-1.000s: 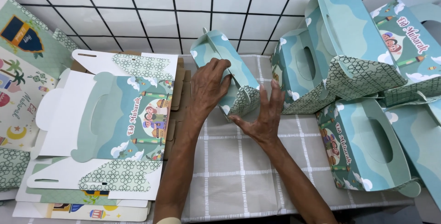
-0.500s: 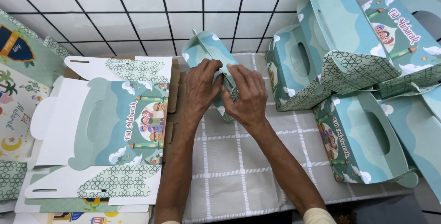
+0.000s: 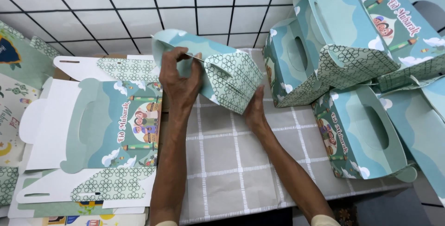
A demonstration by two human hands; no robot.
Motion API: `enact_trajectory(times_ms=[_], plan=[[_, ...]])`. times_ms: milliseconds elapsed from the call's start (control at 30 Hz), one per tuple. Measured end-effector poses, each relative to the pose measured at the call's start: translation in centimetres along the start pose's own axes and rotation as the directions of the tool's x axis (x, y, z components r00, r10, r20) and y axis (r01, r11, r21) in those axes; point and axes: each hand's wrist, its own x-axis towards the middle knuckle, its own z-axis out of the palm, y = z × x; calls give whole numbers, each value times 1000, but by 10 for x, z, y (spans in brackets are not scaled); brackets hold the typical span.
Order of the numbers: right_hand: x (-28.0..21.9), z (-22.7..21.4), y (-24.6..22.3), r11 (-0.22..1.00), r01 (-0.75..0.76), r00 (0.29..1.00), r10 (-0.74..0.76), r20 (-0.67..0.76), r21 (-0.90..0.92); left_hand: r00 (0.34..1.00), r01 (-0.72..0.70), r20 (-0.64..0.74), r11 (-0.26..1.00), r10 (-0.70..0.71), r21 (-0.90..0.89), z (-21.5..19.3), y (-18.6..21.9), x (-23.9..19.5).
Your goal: Assembling decorative cardboard gift boxes by folding along pre-scored lines and tucking in flaps.
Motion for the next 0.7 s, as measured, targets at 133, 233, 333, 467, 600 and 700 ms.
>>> enact_trajectory(times_ms=[133,233,333,467,600,700], plan=[[20,-45,52,943,-263,958,230,173,205,997,10,-81,1000,-11,-14,-4,17,10],[8,-49,50,913,-291,927,195,321,287,996,-5,-88,997,-2,-81,-8,27,9],[-11,-43,35,902,-339,837,160,523,268,994,-21,-112,995,11,-94,-9,40,9],[-12,-43,30,885,-296,898,129,420,360,980,-100,-183,987,77,-124,-12,49,10],[-12,-53,52,845,-320,894,118,433,430,977,-139,-194,961,93,-238,-11,54,6],[-27,-45,36,898,-316,853,127,507,306,970,-223,-169,923,177,-313,-9,60,13]])
